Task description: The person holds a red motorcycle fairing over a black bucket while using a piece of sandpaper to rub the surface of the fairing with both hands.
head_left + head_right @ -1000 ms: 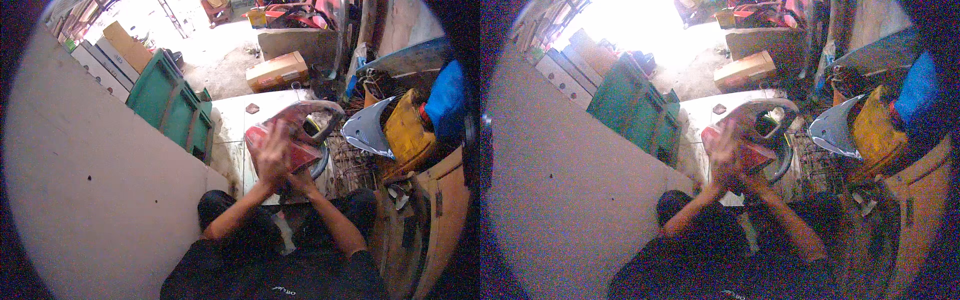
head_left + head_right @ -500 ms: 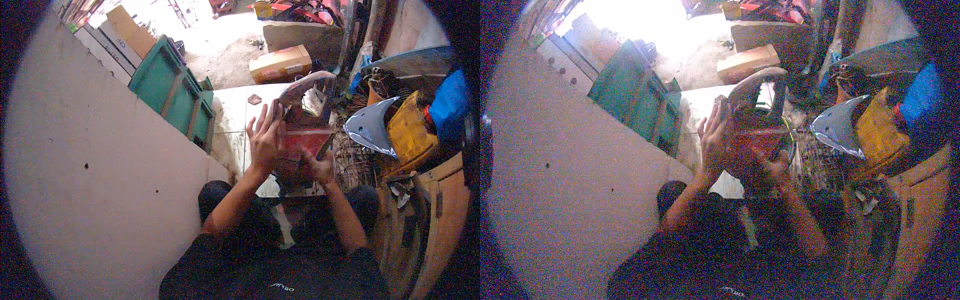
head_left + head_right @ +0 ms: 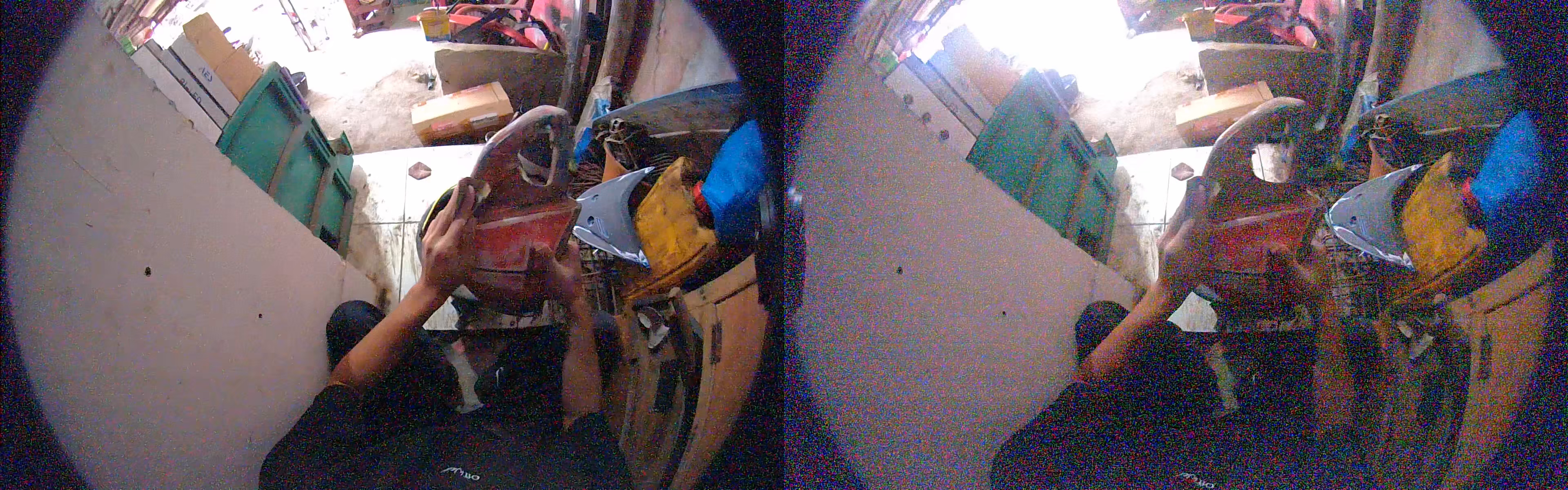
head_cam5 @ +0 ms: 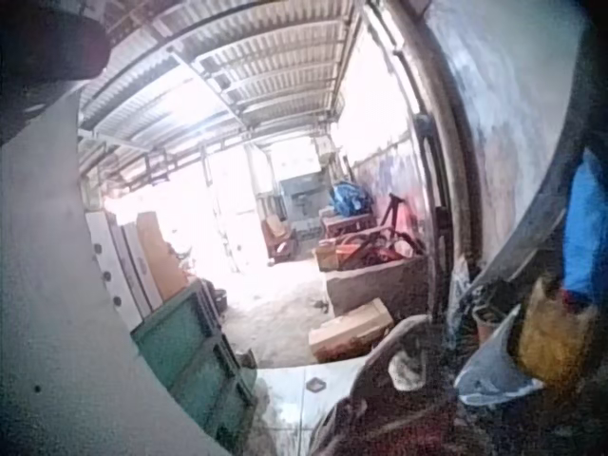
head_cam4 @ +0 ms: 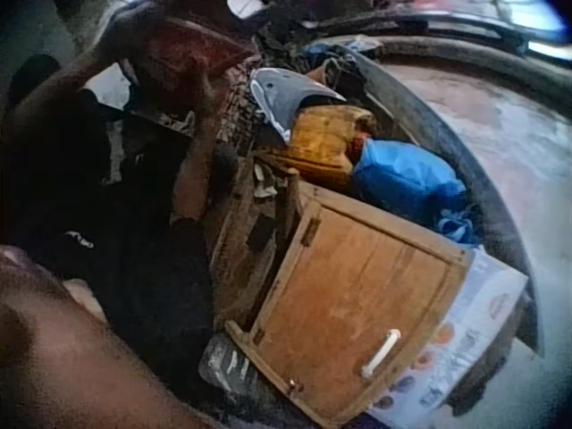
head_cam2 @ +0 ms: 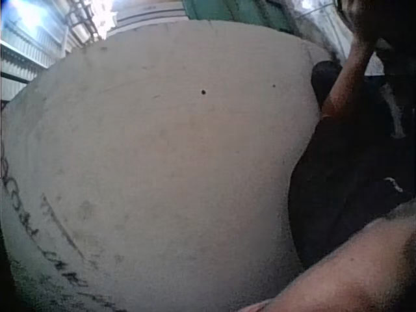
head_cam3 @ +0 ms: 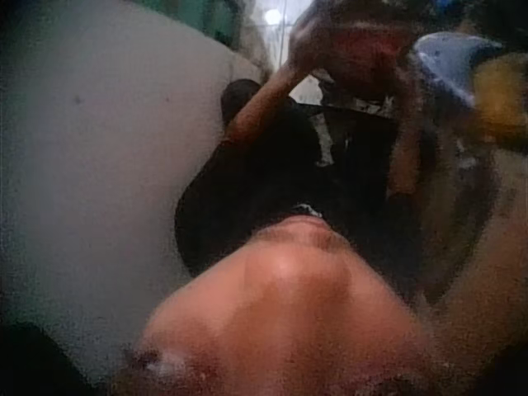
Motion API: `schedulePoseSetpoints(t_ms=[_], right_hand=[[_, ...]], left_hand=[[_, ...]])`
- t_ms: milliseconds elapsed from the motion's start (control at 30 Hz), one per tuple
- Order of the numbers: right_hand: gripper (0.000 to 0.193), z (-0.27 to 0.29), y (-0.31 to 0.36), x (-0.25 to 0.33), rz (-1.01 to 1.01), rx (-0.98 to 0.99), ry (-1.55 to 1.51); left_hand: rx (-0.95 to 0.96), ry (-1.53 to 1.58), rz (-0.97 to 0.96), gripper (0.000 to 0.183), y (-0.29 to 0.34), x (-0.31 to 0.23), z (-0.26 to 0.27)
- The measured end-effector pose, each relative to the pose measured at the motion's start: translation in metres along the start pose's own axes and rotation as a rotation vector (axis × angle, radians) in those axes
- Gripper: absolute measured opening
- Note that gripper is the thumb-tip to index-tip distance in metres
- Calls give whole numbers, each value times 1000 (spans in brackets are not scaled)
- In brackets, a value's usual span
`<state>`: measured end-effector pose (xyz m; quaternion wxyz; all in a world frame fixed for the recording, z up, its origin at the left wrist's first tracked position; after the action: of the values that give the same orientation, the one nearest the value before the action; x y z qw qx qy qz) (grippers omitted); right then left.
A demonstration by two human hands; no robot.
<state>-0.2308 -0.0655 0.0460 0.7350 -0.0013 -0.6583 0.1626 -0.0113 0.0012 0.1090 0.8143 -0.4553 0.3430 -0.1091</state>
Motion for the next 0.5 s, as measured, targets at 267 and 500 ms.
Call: schedulePoseSetpoints(t_ms=[267,500], right_hand=[[55,-18,7,4,-145,155,-65],[54,-39,13,7,150,-214,522]], left_hand=[[-95,-25,-30,42,1,-21,13],[-122,-73,189,43,26,19,30]])
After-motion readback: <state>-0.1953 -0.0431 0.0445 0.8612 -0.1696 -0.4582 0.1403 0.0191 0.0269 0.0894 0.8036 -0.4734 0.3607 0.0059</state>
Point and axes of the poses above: each hand's wrist, its own y-axis away from the middle knuckle, its own z-axis out of the back of the hand, x = y × z, the point moved 7 cm from there along -y, towards the middle knuckle, and after that the axes turned 3 degrees about -x, right-handed, at the moved point
